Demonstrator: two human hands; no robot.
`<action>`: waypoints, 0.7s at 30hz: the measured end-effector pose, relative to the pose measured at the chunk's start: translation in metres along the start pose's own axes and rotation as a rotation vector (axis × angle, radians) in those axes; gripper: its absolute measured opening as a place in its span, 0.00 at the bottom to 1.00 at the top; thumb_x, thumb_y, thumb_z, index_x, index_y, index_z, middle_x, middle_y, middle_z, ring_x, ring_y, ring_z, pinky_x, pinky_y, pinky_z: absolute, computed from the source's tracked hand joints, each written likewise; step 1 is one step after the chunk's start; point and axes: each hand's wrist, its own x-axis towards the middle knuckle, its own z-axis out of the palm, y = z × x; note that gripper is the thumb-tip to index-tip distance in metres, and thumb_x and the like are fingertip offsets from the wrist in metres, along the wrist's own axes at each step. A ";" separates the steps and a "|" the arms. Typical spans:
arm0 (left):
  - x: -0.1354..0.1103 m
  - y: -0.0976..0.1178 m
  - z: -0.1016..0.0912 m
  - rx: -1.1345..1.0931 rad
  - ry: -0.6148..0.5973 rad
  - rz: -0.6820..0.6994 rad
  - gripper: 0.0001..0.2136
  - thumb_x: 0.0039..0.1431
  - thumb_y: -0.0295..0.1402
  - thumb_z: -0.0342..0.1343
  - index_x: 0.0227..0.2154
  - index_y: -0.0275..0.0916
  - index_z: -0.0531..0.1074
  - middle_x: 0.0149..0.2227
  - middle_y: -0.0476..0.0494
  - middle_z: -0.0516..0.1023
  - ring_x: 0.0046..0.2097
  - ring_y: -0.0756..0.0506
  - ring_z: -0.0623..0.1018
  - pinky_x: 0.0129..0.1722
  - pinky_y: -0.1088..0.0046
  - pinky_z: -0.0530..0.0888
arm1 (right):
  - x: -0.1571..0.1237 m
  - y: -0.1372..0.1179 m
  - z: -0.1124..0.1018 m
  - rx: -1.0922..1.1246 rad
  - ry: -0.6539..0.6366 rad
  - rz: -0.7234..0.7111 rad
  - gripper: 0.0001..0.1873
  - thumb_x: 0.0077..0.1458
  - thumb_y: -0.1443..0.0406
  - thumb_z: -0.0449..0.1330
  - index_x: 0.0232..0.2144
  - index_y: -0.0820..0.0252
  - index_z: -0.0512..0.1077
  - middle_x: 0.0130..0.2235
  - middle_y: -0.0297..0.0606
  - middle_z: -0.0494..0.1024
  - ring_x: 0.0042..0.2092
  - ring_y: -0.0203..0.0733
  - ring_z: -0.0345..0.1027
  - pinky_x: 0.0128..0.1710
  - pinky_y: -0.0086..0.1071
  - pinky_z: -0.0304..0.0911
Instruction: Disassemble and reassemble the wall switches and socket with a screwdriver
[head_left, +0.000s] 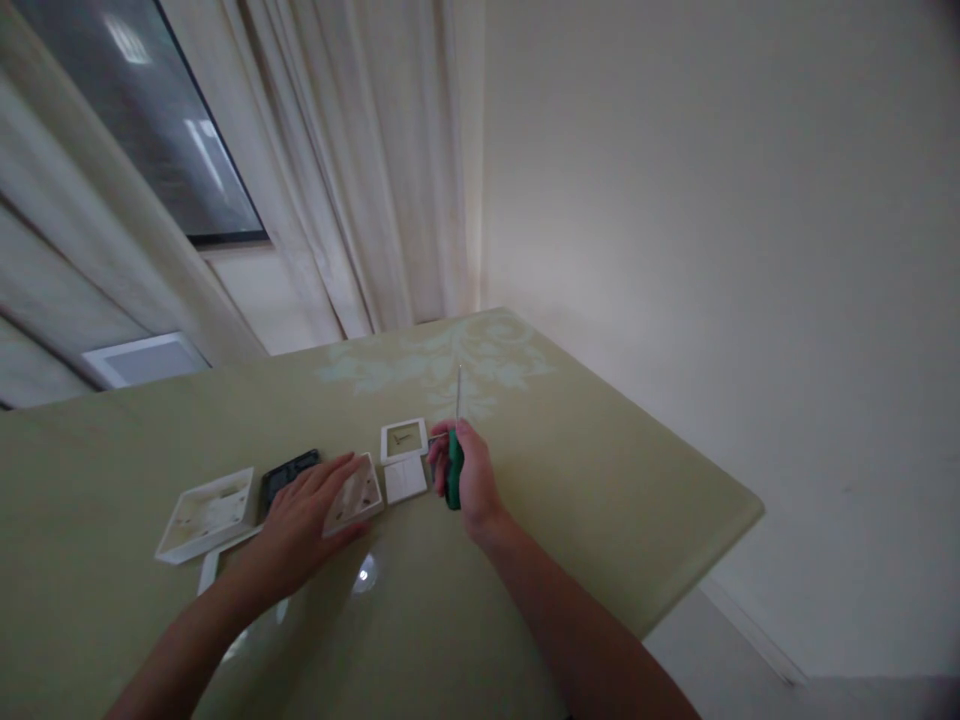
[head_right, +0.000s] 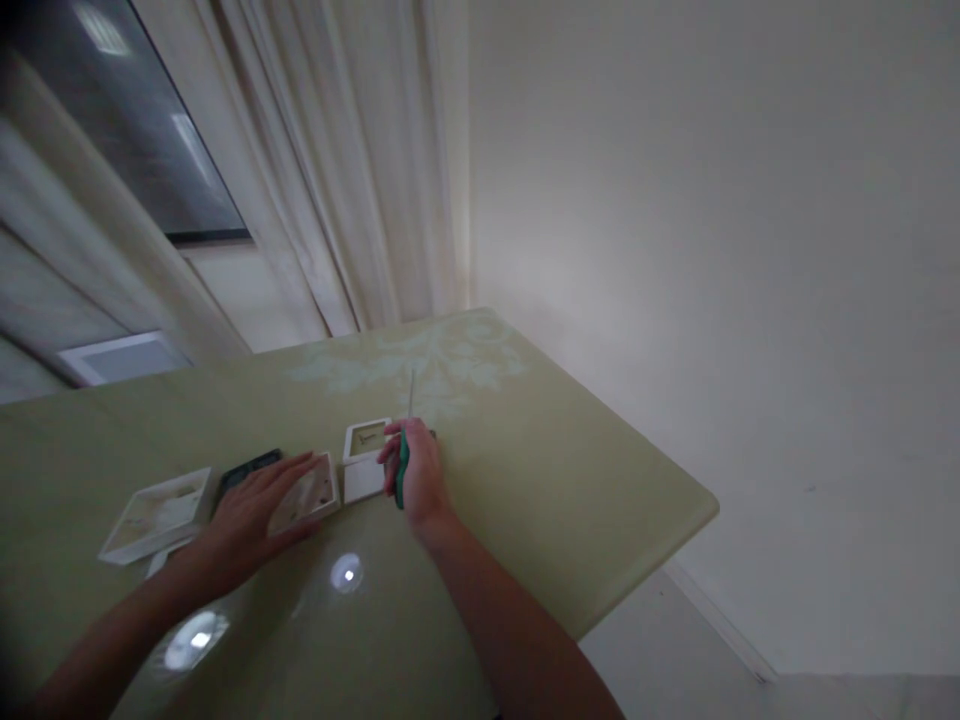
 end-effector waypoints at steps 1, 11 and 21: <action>-0.008 0.007 0.001 0.031 0.029 -0.003 0.33 0.66 0.44 0.60 0.72 0.46 0.64 0.71 0.33 0.71 0.68 0.26 0.74 0.64 0.44 0.72 | -0.004 0.001 0.002 -0.026 -0.049 0.003 0.30 0.62 0.38 0.51 0.37 0.57 0.73 0.26 0.29 0.73 0.16 0.31 0.59 0.15 0.26 0.53; -0.072 0.077 0.002 -0.286 0.283 0.039 0.16 0.75 0.38 0.56 0.62 0.49 0.73 0.57 0.41 0.83 0.56 0.37 0.82 0.56 0.58 0.75 | -0.034 0.013 0.008 -0.584 -0.509 -0.163 0.16 0.67 0.54 0.59 0.38 0.58 0.79 0.29 0.36 0.78 0.29 0.40 0.71 0.32 0.32 0.64; -0.059 0.093 -0.015 -0.916 0.470 -0.124 0.18 0.76 0.47 0.54 0.47 0.41 0.84 0.46 0.39 0.82 0.48 0.40 0.81 0.49 0.64 0.78 | -0.064 0.035 0.017 -0.983 -0.739 -0.480 0.16 0.66 0.60 0.60 0.51 0.60 0.78 0.46 0.51 0.86 0.44 0.52 0.80 0.45 0.38 0.68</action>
